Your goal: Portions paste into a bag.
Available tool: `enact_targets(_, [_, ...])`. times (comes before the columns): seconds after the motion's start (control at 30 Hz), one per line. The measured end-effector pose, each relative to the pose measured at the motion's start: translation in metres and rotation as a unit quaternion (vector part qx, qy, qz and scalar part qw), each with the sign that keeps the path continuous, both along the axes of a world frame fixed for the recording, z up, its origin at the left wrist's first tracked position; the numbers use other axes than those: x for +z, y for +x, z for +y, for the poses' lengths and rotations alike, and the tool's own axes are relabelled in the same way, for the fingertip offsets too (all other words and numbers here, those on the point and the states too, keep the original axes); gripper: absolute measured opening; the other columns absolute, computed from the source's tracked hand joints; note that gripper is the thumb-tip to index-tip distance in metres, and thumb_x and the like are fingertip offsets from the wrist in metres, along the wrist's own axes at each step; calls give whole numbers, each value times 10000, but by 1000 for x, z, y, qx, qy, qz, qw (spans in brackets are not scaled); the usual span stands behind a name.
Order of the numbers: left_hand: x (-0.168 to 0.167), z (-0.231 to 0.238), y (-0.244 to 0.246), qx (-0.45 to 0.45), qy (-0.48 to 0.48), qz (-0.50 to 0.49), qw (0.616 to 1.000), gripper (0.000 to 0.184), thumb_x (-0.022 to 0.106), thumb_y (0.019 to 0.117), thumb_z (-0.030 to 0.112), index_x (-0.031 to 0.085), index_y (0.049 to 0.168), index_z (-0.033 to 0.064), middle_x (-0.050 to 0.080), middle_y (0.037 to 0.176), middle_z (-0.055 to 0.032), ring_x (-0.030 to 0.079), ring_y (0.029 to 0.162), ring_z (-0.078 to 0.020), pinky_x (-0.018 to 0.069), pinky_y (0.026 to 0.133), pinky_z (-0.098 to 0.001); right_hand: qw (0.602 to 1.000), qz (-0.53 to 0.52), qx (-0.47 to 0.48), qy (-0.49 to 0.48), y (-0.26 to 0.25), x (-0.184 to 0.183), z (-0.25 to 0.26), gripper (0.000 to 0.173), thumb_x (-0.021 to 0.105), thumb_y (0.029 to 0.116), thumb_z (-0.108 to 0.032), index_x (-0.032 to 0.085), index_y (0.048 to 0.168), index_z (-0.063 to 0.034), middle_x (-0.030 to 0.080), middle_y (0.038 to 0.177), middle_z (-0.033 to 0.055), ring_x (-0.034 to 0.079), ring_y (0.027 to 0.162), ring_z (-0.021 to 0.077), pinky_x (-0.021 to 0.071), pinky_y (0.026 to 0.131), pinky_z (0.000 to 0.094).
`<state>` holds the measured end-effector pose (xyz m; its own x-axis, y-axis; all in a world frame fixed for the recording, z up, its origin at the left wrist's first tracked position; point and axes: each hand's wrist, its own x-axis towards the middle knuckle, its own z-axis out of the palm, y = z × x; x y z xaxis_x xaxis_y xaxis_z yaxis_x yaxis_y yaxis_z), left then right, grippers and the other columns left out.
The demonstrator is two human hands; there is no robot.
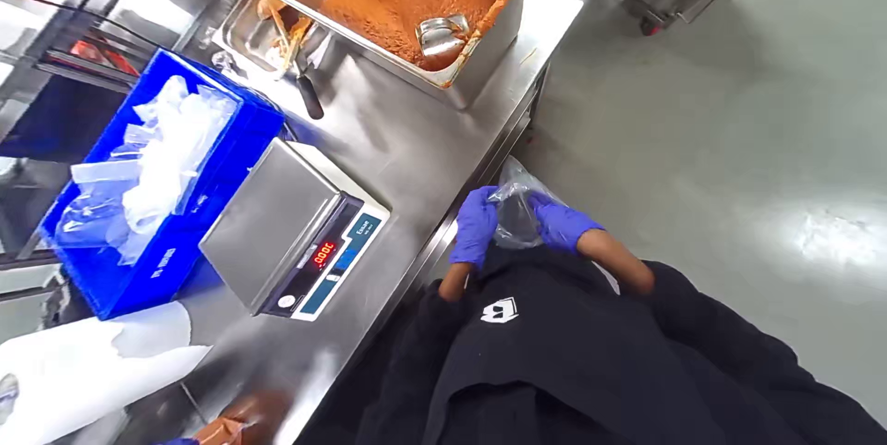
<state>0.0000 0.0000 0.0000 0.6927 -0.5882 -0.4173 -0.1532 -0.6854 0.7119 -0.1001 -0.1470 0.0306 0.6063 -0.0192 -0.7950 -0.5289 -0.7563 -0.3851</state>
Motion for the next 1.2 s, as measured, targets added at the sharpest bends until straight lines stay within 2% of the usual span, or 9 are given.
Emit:
enact_targets(0.2, [-3,-9,-11,-48,75,4,996,405,593,990,178,626,1392,136,628,1346,-187,587,1266,-352,465,1057,-571,998,-13,64,-9,14,0,28,388,577,1005,-122,566,1378,-15,602,1344,280,571,1257,478,450,1005,663])
enact_targets(0.33, [-18,-13,-19,-65,61,-90,992,407,588,999,111,637,1399,171,655,1273,-255,613,1188,-457,474,989,-659,998,53,-28,-30,18,-1,25,460,555,1023,-111,500,1449,52,456,1531,271,402,1445,433,303,1178,597])
enact_targets(0.47, [-40,-14,-26,-75,76,-132,985,444,552,987,39,635,1403,171,662,1229,-276,619,1156,-483,487,949,-663,999,-18,-21,-25,-1,-104,22,525,780,868,-212,622,1284,67,590,1344,308,542,1274,481,428,1015,668])
enact_targets(0.53, [-38,-15,-28,-56,65,-127,988,437,532,1014,53,598,1438,141,654,1251,-279,609,1188,-474,472,995,-645,998,-65,-1,-11,2,-105,22,853,857,802,-231,442,1514,-10,407,1557,283,344,1465,466,285,1180,635])
enact_targets(0.63, [-23,-19,-25,-6,20,-77,997,409,514,1048,107,573,1452,113,656,1309,-225,611,1240,-407,445,1071,-603,995,-99,20,-16,2,-70,23,1016,860,781,-179,282,1588,35,192,1679,253,133,1567,421,136,1242,615])
enact_targets(0.8, [-2,-17,-11,12,26,-22,999,456,448,1074,162,478,1527,124,618,1394,-184,590,1295,-354,428,1116,-562,989,-136,55,21,-1,-21,6,529,746,880,-222,606,1334,13,556,1427,233,493,1367,408,414,1089,602])
enact_targets(0.93, [25,11,1,86,-51,57,993,468,423,1095,190,422,1550,81,663,1272,-210,657,1137,-302,500,1025,-493,891,-412,-185,45,-28,34,-13,285,711,927,-324,784,1112,-119,734,1234,94,686,1173,254,548,1002,505])
enact_targets(1.07, [60,39,7,122,-130,105,978,477,402,1098,213,401,1556,75,701,1082,-161,680,909,-204,567,854,-410,902,-357,-230,75,6,46,-28,634,753,910,-332,543,1488,-178,575,1460,98,647,1169,233,551,944,467])
enact_targets(1.2, [108,76,18,167,-193,124,959,496,417,1081,223,392,1558,89,691,1019,-66,655,871,-112,562,821,-317,889,-416,-112,154,63,68,-19,397,580,974,-94,671,1359,-121,747,1158,81,720,999,156,587,912,403])
